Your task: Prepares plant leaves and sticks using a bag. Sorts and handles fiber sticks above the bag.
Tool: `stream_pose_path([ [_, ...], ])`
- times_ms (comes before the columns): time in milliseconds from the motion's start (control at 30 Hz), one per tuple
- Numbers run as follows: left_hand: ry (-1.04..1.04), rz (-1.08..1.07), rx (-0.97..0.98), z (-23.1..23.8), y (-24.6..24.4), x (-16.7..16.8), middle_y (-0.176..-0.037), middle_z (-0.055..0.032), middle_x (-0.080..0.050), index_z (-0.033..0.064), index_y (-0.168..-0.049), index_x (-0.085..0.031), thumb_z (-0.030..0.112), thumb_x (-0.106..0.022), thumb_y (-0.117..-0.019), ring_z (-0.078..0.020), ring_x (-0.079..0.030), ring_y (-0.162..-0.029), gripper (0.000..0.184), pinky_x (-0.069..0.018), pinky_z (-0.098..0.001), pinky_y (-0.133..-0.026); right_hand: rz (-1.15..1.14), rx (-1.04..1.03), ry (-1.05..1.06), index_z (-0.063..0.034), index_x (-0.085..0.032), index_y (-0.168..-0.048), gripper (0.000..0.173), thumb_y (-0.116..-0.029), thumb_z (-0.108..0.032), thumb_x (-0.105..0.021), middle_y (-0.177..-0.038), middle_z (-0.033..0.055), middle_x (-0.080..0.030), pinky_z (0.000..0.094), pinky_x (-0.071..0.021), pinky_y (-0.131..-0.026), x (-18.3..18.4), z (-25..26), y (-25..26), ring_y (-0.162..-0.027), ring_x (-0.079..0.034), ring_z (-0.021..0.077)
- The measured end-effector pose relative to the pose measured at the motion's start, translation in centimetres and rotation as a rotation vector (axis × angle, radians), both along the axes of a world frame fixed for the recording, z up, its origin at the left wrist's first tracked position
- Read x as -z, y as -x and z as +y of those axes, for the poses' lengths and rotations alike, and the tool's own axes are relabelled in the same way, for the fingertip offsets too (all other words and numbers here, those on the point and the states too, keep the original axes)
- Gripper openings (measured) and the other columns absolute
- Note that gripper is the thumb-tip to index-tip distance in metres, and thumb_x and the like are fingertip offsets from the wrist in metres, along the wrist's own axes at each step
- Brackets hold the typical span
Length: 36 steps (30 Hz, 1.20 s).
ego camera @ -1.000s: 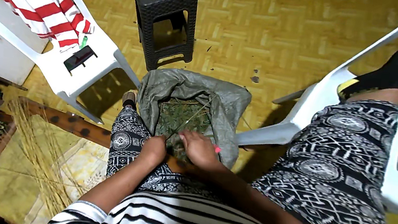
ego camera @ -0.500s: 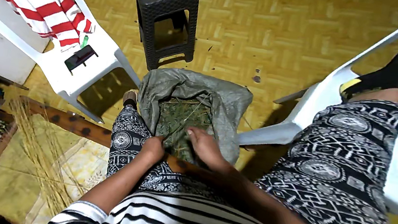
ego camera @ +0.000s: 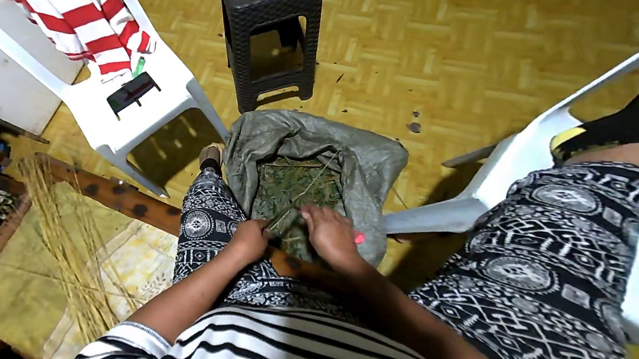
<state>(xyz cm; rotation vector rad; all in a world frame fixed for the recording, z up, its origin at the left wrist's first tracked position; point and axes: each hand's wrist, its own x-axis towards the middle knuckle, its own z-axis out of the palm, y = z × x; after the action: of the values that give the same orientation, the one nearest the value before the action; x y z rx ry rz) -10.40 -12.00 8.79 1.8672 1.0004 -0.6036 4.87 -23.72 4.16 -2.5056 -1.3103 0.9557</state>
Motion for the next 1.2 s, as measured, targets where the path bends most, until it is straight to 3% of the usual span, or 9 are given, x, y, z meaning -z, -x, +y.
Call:
stream_pose_path([
  [267,-0.072,0.024,0.069,-0.2,0.6,0.3,-0.13,-0.0264,-0.064,-0.0022,-0.136,-0.061,0.016,-0.043,-0.1096,-0.0379,-0.061,-0.125,0.037,-0.0437,-0.0533,-0.11,0.015,0.204,0.076,-0.0077,-0.054,-0.147,0.045,-0.1136,-0.031,-0.034,-0.143,0.0256,-0.057,0.0625,-0.0432,-0.107,0.1,-0.2,-3.0,-0.13,-0.056,0.0458],
  [500,-0.123,0.043,0.098,-0.1,0.1,0.7,-0.135,-0.0255,-0.062,-0.0009,-0.141,-0.058,0.015,-0.043,-0.1093,-0.0374,-0.059,-0.13,0.038,-0.043,-0.0527,-0.112,0.243,-0.071,-0.004,-0.0077,-0.056,-0.146,0.047,-0.1136,-0.032,-0.033,-0.145,0.0194,-0.058,0.0576,-0.0421,-0.112,-2.3,0.1,0.6,-0.135,-0.056,0.0378],
  [700,-0.265,0.077,0.139,-1.3,0.0,0.9,-0.136,-0.0252,-0.06,0.0031,-0.144,-0.055,0.016,-0.044,-0.1084,-0.0399,-0.062,-0.124,0.04,-0.0496,-0.0544,-0.105,0.126,-0.117,0.029,-0.0093,-0.06,-0.142,0.046,-0.1135,-0.032,-0.032,-0.139,0.0205,-0.063,0.0577,-0.0465,-0.107,-2.2,0.5,1.3,-0.127,-0.061,0.0394],
  [800,-0.311,0.063,0.148,-1.7,0.0,0.8,-0.136,-0.0254,-0.06,0.0038,-0.146,-0.054,0.016,-0.042,-0.109,-0.0409,-0.064,-0.119,0.041,-0.052,-0.0547,-0.101,0.026,-0.117,0.082,-0.0082,-0.058,-0.144,0.047,-0.1132,-0.032,-0.032,-0.137,0.024,-0.062,0.059,-0.043,-0.109,-2.2,0.8,1.3,-0.129,-0.058,0.0422],
  [967,-0.341,0.023,0.154,-1.8,0.8,0.9,-0.136,-0.0261,-0.06,0.0013,-0.146,-0.053,0.014,-0.042,-0.1082,-0.0397,-0.063,-0.122,0.042,-0.0501,-0.0533,-0.104,-0.058,-0.017,0.06,-0.0057,-0.06,-0.141,0.045,-0.1127,-0.031,-0.036,-0.133,0.0259,-0.063,0.0619,-0.0441,-0.106,-0.8,0.5,-0.7,-0.126,-0.06,0.0443],
  [1100,-0.327,0.021,0.138,-1.7,1.2,1.1,-0.134,-0.0256,-0.061,0.0017,-0.145,-0.055,0.011,-0.044,-0.1065,-0.0401,-0.064,-0.12,0.041,-0.0511,-0.0538,-0.102,-0.028,0.142,0.103,-0.0066,-0.059,-0.142,0.045,-0.113,-0.032,-0.035,-0.141,0.0247,-0.059,0.062,-0.0443,-0.107,0.2,0.2,-2.9,-0.129,-0.058,0.0441],
  [1200,-0.322,0.04,0.13,-1.6,1.2,1.0,-0.134,-0.0252,-0.061,0.0023,-0.145,-0.055,0.011,-0.045,-0.1063,-0.0403,-0.064,-0.12,0.041,-0.0514,-0.0539,-0.101,0.056,0.137,0.076,-0.0061,-0.056,-0.145,0.046,-0.1134,-0.032,-0.034,-0.145,0.0228,-0.057,0.0605,-0.0433,-0.109,-0.5,0.4,-2.2,-0.132,-0.056,0.0419],
])
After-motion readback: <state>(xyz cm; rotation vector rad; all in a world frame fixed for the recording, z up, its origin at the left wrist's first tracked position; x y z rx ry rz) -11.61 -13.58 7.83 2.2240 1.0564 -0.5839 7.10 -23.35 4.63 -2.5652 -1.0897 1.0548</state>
